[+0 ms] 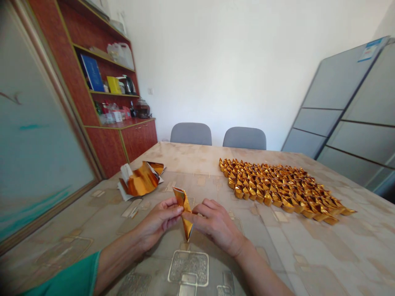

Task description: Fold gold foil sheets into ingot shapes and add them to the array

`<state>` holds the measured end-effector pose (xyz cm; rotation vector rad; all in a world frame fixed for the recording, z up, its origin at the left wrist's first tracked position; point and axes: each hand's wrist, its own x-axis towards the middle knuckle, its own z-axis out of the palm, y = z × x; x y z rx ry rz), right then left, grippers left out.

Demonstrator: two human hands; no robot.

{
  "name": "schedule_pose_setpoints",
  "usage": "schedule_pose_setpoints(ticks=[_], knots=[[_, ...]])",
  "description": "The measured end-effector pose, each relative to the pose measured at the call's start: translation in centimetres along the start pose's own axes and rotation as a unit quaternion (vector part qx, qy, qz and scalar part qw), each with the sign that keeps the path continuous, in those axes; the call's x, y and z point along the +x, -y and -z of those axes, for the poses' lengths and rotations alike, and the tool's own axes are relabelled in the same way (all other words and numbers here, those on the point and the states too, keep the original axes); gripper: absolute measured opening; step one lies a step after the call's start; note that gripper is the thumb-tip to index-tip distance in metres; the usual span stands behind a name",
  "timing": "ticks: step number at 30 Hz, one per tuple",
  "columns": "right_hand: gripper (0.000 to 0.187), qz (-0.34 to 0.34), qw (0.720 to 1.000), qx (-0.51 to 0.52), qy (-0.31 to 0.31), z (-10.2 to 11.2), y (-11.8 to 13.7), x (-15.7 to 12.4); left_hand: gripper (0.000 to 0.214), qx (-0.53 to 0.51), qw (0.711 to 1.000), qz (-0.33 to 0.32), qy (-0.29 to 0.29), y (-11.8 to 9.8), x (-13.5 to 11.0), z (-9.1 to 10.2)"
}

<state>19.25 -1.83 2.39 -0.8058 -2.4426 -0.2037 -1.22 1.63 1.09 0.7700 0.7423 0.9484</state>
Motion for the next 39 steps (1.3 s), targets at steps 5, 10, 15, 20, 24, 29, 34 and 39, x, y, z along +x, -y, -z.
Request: schedule_pose_setpoints(ticks=[5, 10, 15, 20, 24, 29, 34, 39], knots=[[0.026, 0.008, 1.0, 0.025, -0.016, 0.0, -0.1, -0.3, 0.036, -0.007, 1.0, 0.012, -0.01, 0.2, 0.1, 0.2], [0.031, 0.006, 0.999, 0.038, -0.002, 0.1, -0.2, -0.3, 0.035, -0.007, 1.0, 0.02, -0.015, 0.5, 0.2, 0.2], [0.03, 0.011, 0.999, 0.047, 0.016, 0.1, -0.1, -0.2, 0.038, 0.018, 0.999, 0.044, 0.001, 0.6, -0.1, 0.0], [0.034, 0.008, 0.999, 0.049, 0.02, 0.1, -0.2, -0.4, 0.037, 0.033, 0.999, 0.02, -0.017, 0.6, -0.1, 0.1], [0.042, -0.018, 0.998, 0.054, 0.028, 0.0, 0.1, -0.3, 0.037, 0.011, 0.999, 0.015, -0.027, 0.6, 0.0, 0.2], [0.028, -0.039, 0.993, 0.107, 0.013, -0.4, 0.5, 0.1, 0.037, 0.012, 1.0, 0.02, -0.013, 0.6, 0.1, 0.2], [0.016, -0.124, 0.965, 0.227, -0.042, -0.8, 0.7, 0.3, 0.035, -0.004, 1.0, -0.006, -0.01, 0.3, -0.1, -0.2], [0.007, -0.212, 0.923, 0.305, -0.098, -1.1, 1.1, 0.5, 0.033, -0.001, 1.0, -0.022, -0.006, 0.4, -0.6, -0.6]])
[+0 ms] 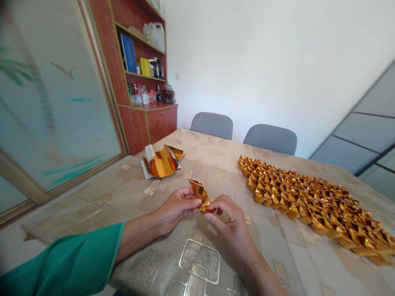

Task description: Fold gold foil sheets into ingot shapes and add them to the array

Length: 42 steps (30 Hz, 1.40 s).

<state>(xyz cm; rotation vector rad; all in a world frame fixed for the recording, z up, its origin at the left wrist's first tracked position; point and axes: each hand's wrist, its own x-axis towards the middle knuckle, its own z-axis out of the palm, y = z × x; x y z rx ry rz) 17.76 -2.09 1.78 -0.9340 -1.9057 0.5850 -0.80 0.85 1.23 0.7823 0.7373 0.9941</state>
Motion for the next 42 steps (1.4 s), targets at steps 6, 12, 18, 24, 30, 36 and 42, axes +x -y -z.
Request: schedule_pose_setpoints(ticks=[6, 12, 18, 24, 30, 36, 42], knots=[[0.016, 0.001, 1.0, -0.009, -0.025, -0.4, 0.2, 0.1, 0.026, 0.036, 0.999, -0.026, 0.005, 0.5, -0.1, -0.1], [0.018, -0.061, 0.996, -0.005, -0.061, -0.8, 0.6, 0.1, 0.029, 0.025, 0.999, -0.028, -0.002, 0.6, -0.1, -0.1], [0.02, -0.123, 0.989, 0.038, -0.075, -1.3, 0.5, 0.0, 0.029, 0.023, 0.999, -0.029, 0.004, 0.5, -0.2, -0.2], [0.021, -0.093, 0.992, 0.047, -0.066, -1.3, 0.7, 0.0, 0.032, -0.025, 0.999, -0.008, 0.018, 0.6, 0.0, 0.1], [0.025, 0.042, 0.998, -0.054, 0.008, 0.0, 1.0, 0.1, 0.027, -0.048, 0.999, -0.013, -0.012, -0.4, -0.1, 0.1], [0.033, 0.088, 0.992, -0.085, -0.014, 0.5, 0.4, 0.3, 0.02, -0.014, 1.0, -0.018, -0.009, -0.5, -0.2, 0.0], [0.015, 0.1, 0.989, -0.096, 0.045, 0.7, 0.6, 0.4, 0.023, -0.011, 1.0, -0.016, 0.005, 0.0, -0.1, 0.1]])
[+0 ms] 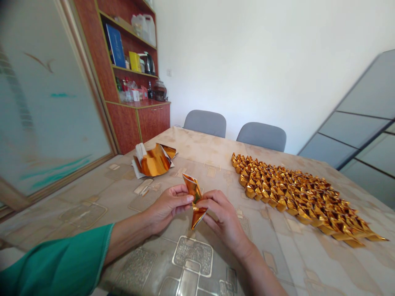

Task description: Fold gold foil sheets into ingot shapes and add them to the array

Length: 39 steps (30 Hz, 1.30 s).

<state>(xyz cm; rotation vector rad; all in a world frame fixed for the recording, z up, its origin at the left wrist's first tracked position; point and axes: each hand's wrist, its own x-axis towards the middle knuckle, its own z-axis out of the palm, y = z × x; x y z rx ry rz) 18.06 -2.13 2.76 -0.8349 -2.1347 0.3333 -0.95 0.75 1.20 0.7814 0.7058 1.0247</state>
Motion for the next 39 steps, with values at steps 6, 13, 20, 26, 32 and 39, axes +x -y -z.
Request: schedule_pose_setpoints(ticks=[6, 13, 20, 26, 32, 39], knots=[[0.01, -0.025, 0.998, 0.052, -0.002, 0.1, -0.3, 0.0, 0.026, 0.018, 0.999, 0.028, -0.008, 0.1, -0.1, -0.1], [0.024, -0.164, 0.974, 0.139, -0.065, -0.9, 0.2, -0.1, 0.032, 0.026, 1.0, 0.016, 0.002, 0.1, -0.3, -0.4], [0.028, -0.243, 0.949, 0.164, -0.118, -2.2, -0.1, -0.4, 0.027, 0.065, 0.997, -0.043, -0.001, 0.5, -0.3, -0.5], [0.028, -0.252, 0.94, 0.185, -0.134, -2.6, 0.1, -0.5, 0.03, 0.037, 0.999, -0.038, -0.01, 0.8, -0.4, -0.6], [0.022, -0.23, 0.957, 0.126, -0.123, -2.8, 0.4, -0.4, 0.025, 0.078, 0.995, -0.06, 0.001, 0.5, -0.6, -0.8], [0.02, -0.173, 0.979, -0.013, -0.104, -2.6, 0.2, -0.2, 0.029, 0.065, 0.997, -0.026, 0.018, 0.7, -0.3, -0.6]])
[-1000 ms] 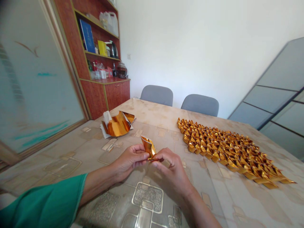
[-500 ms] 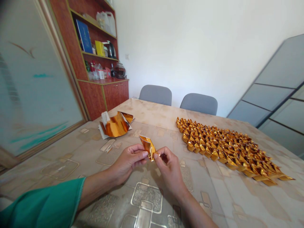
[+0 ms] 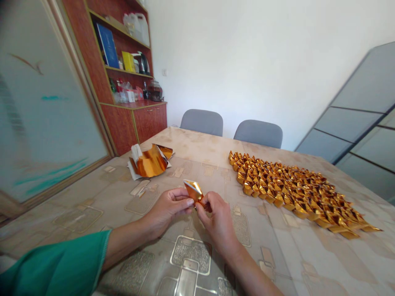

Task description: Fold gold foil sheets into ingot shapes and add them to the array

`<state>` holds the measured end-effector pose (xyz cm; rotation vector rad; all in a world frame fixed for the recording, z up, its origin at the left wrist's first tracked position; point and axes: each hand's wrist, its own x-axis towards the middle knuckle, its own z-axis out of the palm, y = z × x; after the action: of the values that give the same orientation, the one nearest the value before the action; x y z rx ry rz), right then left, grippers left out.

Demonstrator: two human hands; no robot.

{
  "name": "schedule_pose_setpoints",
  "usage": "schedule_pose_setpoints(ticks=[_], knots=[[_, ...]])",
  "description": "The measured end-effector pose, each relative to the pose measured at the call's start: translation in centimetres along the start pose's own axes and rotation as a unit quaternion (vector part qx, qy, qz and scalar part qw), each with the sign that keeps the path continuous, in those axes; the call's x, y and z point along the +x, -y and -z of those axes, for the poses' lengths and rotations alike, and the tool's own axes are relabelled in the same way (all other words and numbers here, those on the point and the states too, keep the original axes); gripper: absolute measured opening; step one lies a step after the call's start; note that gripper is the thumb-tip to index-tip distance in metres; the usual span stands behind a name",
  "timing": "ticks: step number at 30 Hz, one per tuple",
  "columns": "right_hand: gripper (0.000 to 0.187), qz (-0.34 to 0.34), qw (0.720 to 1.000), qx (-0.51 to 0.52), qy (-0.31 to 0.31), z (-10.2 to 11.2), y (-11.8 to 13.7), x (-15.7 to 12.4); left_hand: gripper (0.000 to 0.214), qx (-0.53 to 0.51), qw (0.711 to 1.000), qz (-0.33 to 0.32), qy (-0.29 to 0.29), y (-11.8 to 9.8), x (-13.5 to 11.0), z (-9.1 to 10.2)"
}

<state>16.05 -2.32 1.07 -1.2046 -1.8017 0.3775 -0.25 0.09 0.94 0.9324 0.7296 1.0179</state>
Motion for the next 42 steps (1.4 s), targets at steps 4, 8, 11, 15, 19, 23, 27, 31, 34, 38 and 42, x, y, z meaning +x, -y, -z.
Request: schedule_pose_setpoints(ticks=[4, 8, 11, 15, 19, 23, 27, 31, 34, 38, 42], knots=[[0.02, 0.008, 1.0, -0.012, -0.001, -0.27, -0.03, -0.06, 0.034, -0.02, 1.0, 0.023, -0.005, 0.28, 0.03, 0.16], [0.02, -0.004, 1.0, -0.004, -0.007, -0.24, 0.11, -0.27, 0.036, -0.041, 0.998, 0.046, -0.017, 0.25, 0.04, 0.2], [0.02, -0.032, 0.999, 0.014, -0.012, -0.29, 0.11, -0.44, 0.036, -0.044, 0.997, 0.052, -0.022, 0.2, 0.01, 0.13], [0.023, -0.073, 0.997, 0.028, -0.005, -0.64, -0.09, -0.46, 0.034, -0.043, 0.997, 0.055, -0.019, 0.39, -0.04, -0.04], [0.024, -0.08, 0.996, 0.044, 0.009, -0.71, -0.26, -0.32, 0.035, -0.067, 0.995, 0.073, -0.03, 0.66, 0.16, -0.07], [0.018, -0.092, 0.989, 0.118, 0.011, -0.59, -0.33, -0.27, 0.033, -0.09, 0.993, 0.069, -0.033, 0.67, 0.4, 0.12], [0.02, -0.128, 0.963, 0.236, 0.008, -0.73, -0.41, -0.17, 0.032, -0.095, 0.993, 0.058, -0.033, 0.57, 0.46, 0.28], [0.021, -0.134, 0.962, 0.238, -0.01, -0.89, -0.47, -0.14, 0.032, -0.115, 0.991, 0.069, -0.025, 0.68, 0.46, 0.33], [0.021, -0.13, 0.967, 0.217, -0.015, -0.89, -0.55, -0.27, 0.036, -0.136, 0.987, 0.088, -0.014, 0.81, 0.52, 0.39], [0.028, -0.155, 0.953, 0.259, 0.004, -0.76, -0.77, -0.38, 0.036, -0.135, 0.989, 0.063, -0.009, 0.87, 0.62, 0.48], [0.03, -0.175, 0.95, 0.256, 0.048, -0.76, -0.84, -0.4, 0.035, -0.136, 0.989, 0.045, -0.021, 0.83, 0.57, 0.45]])
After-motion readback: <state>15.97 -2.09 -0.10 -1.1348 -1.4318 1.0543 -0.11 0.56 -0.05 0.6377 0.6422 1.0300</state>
